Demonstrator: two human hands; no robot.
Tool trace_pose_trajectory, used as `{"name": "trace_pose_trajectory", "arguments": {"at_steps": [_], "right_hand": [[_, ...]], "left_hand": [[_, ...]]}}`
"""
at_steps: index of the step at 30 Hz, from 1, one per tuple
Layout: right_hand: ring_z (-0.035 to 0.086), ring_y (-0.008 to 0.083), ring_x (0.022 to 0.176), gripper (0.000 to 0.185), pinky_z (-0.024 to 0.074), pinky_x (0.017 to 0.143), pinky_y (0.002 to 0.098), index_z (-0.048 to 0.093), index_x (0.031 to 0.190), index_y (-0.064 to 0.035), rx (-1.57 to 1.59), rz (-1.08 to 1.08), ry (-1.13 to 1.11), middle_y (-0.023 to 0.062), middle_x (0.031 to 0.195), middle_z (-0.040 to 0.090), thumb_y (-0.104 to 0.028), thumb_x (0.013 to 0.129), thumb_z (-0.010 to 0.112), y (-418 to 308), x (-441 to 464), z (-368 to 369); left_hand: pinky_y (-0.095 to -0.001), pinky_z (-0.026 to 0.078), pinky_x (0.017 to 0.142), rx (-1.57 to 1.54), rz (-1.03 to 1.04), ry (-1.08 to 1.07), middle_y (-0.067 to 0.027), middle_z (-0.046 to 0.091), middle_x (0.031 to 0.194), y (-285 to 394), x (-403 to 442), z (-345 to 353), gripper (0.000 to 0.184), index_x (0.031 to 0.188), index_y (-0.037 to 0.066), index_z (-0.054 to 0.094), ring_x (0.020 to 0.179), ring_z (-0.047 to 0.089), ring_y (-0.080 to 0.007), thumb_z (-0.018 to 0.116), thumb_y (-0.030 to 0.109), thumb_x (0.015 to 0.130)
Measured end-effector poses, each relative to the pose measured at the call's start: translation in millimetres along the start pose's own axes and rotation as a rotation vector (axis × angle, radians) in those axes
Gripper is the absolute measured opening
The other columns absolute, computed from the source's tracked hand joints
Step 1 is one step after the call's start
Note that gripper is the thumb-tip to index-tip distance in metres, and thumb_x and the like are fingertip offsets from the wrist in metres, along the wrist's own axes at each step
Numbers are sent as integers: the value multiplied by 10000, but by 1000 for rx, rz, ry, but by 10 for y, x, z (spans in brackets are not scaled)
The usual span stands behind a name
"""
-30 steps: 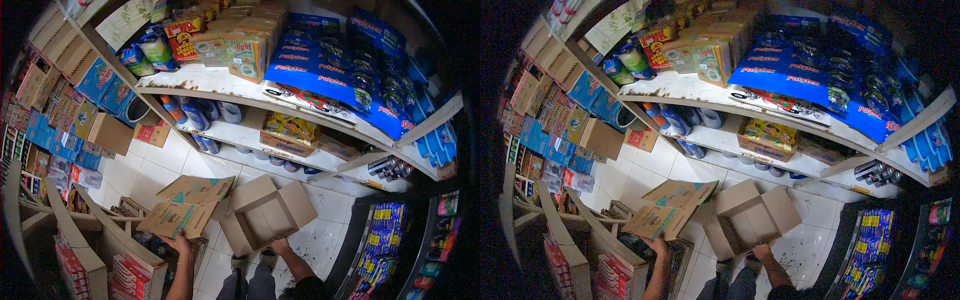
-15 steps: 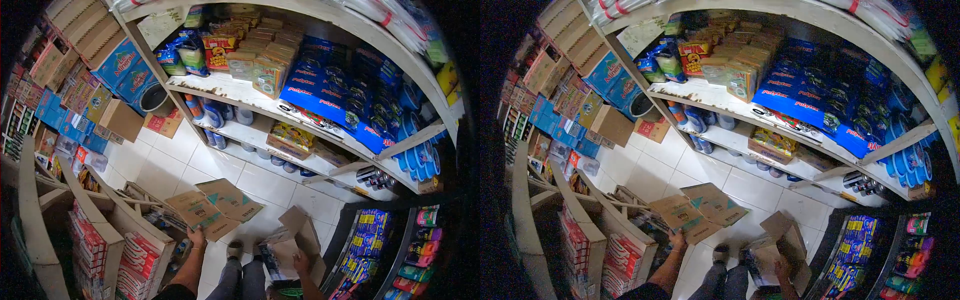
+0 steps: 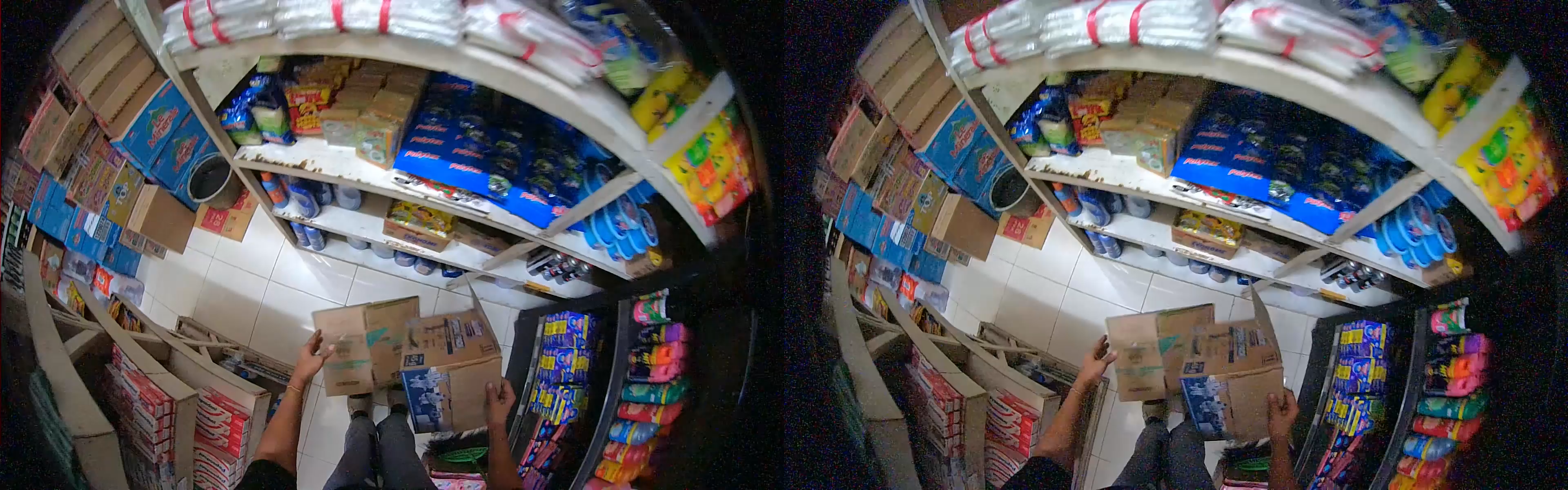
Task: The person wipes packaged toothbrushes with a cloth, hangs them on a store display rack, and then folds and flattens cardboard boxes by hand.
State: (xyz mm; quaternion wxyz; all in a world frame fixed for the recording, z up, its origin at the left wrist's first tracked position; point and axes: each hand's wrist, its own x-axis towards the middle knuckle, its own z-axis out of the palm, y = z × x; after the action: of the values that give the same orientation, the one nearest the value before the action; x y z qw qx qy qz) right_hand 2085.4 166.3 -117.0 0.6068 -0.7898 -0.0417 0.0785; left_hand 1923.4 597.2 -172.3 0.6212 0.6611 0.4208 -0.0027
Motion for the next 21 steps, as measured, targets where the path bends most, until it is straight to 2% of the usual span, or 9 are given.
{"name": "trace_pose_trajectory", "arguments": {"at_steps": [3,4,5,7,9,11,16,19,21], "right_hand": [[478,91,671,318,407,644,258,548,999,-9,261,94,31,17,848,562,-259,816,622,-626,120,-37],[548,128,804,273,431,734,264,525,1021,-21,408,75,-67,44,934,578,-229,848,564,-814,173,-36],[548,128,804,273,431,734,264,525,1021,-21,414,62,-63,44,934,578,-229,848,564,-921,196,-30],[568,150,792,251,454,729,292,514,1041,-41,741,144,-103,48,926,582,-218,864,522,-1120,218,38],[587,179,828,241,473,737,316,504,1049,-60,778,256,-96,62,955,590,-231,880,483,-1316,177,87],[576,169,778,252,485,669,337,506,1031,-64,927,334,-119,40,880,567,-274,894,483,-1397,160,171],[562,215,834,427,468,742,359,472,1147,-69,1056,476,-74,72,968,571,-394,870,485,-1561,45,389],[553,214,896,468,460,787,369,431,1207,-64,1115,241,-41,78,1040,550,-397,880,453,-1819,5,418],[564,228,945,486,476,792,349,399,1237,-40,975,185,-1,118,1110,535,-381,891,411,-1910,88,321]], "left_hand": [[-369,299,1002,-163,97,-185,-191,289,1379,826,-398,172,770,1384,120,222,1280,278,-292,674,245,773],[-374,275,1013,-206,135,-245,-183,262,1393,1107,-559,208,788,1392,128,191,1292,251,-286,671,235,776],[-379,251,1025,-249,173,-303,-174,235,1407,1324,-672,229,808,1401,137,160,1304,223,-281,668,225,778],[-366,217,1039,-263,215,-360,-163,212,1417,1661,-857,232,887,1403,93,103,1308,211,-260,692,215,751],[-346,211,1042,-352,436,-404,-156,238,1404,2032,-1119,235,944,1396,54,106,1295,234,-244,730,202,702],[-332,227,1037,-342,456,-368,-156,274,1381,2269,-1299,185,1002,1392,39,104,1275,267,-234,764,196,655],[-340,266,1021,-257,534,-210,-156,322,1344,2796,-1827,79,1015,1375,12,130,1242,318,-230,787,180,621],[-340,263,1019,-225,675,-218,-139,367,1297,2939,-2095,-20,962,1352,10,186,1218,339,-217,786,172,618],[-337,259,1016,-229,732,-208,-127,384,1270,2931,-2181,-100,929,1337,13,211,1205,346,-211,780,182,622]]}}
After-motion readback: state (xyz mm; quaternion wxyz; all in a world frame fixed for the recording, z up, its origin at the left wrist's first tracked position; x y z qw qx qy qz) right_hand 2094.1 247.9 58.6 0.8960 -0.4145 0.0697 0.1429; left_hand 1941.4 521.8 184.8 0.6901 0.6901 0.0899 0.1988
